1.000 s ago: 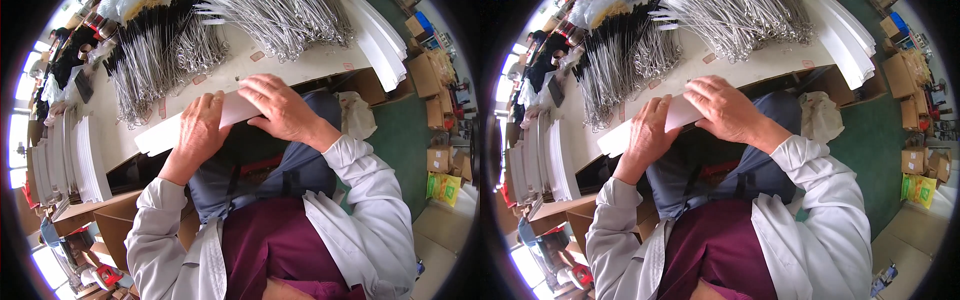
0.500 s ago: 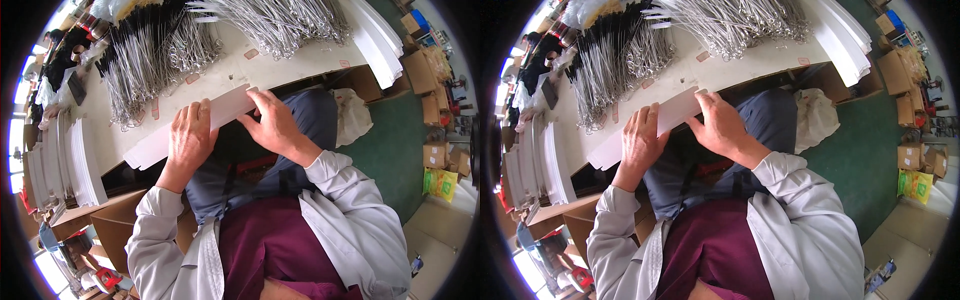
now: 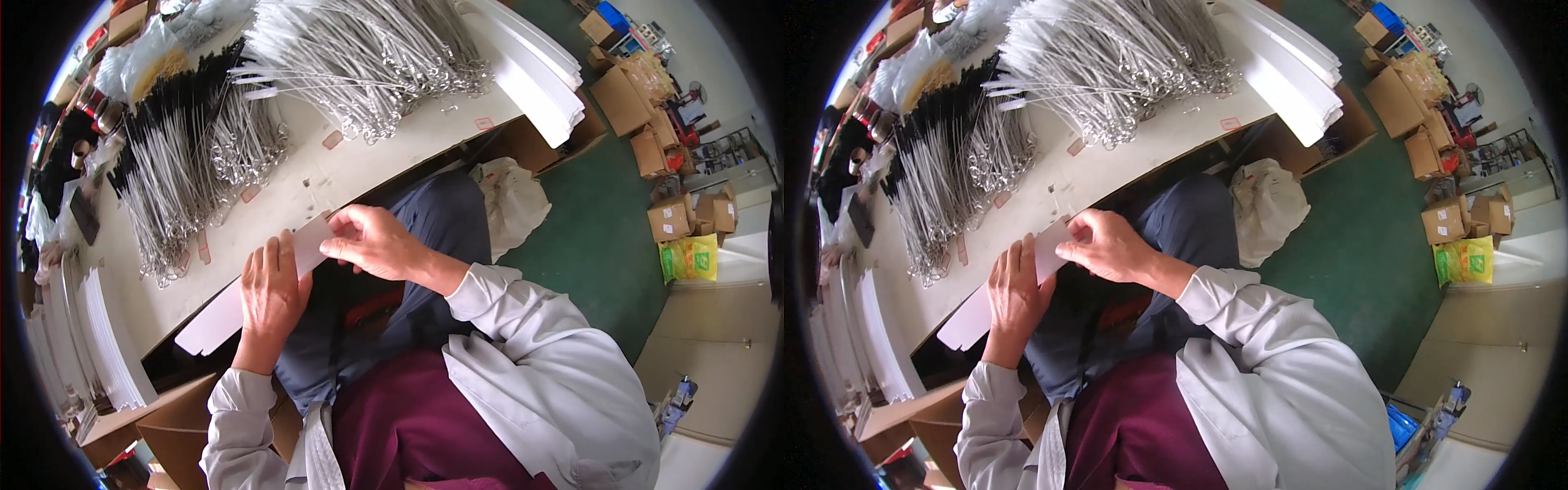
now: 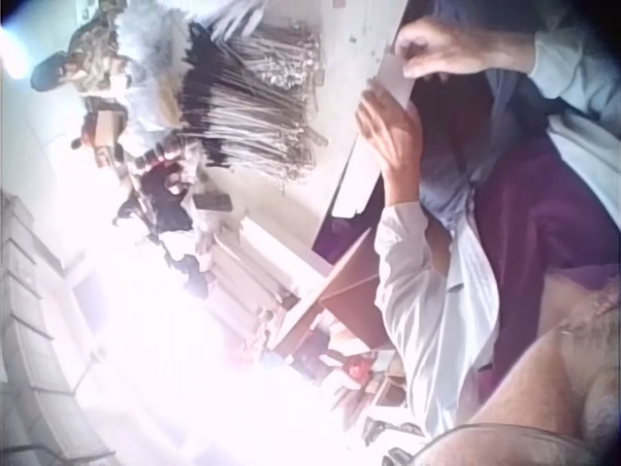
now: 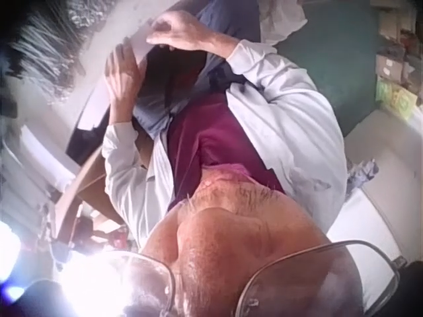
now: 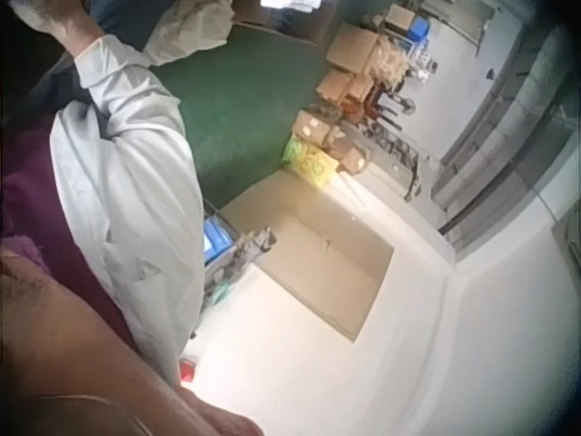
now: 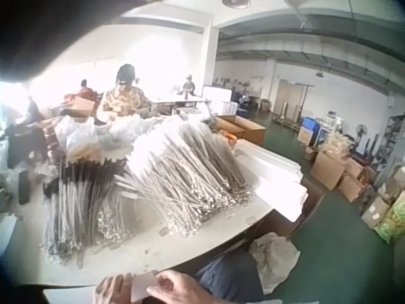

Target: Sorting bundles of wire brushes and packing them into long white cardboard boxes.

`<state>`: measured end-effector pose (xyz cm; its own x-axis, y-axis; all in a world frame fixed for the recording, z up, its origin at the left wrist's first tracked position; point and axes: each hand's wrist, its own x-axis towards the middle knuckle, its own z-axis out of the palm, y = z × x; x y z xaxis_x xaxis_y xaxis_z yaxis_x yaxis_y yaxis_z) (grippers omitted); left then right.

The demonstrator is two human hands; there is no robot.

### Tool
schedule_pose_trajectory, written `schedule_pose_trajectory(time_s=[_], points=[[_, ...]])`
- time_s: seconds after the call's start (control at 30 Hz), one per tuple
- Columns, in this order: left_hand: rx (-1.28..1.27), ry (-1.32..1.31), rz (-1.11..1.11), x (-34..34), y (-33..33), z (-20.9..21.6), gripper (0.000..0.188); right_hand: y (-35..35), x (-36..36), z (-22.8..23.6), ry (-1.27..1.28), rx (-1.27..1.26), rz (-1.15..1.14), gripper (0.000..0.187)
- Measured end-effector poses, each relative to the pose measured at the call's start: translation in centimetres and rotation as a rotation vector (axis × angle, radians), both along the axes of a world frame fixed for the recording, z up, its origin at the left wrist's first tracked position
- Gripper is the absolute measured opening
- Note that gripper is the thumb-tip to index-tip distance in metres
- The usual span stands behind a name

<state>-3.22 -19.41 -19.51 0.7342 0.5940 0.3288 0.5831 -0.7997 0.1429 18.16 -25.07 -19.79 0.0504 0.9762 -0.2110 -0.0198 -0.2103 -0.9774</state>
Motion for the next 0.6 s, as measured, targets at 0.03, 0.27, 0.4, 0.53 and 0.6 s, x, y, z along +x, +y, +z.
schedule_pose_trajectory(time_s=[0.03, 0.27, 0.4, 0.53, 0.6], points=[[-0.009, 0.007, 0.010, 0.0, -0.1, -0.2, 0.072, -0.1, -0.3, 0.3, 0.024, -0.005, -0.017, 0.032], [-0.080, 0.002, 0.008, -0.5, -0.4, 0.2, 0.069, 0.6, 1.0, 1.6, 0.070, -0.149, 0.165, 0.038], [-0.053, -0.020, -0.009, -0.3, -0.1, -0.1, 0.066, 0.8, 1.9, 2.5, 0.237, -0.287, 0.192, 0.035], [-0.039, -0.039, -0.016, -0.8, -0.3, -0.1, 0.061, 0.8, 2.2, 1.7, 0.397, -0.358, 0.204, 0.035], [-0.070, -0.049, -0.029, -0.9, -0.3, 0.0, 0.060, 0.5, 2.1, 1.6, 0.450, -0.376, 0.206, 0.036]])
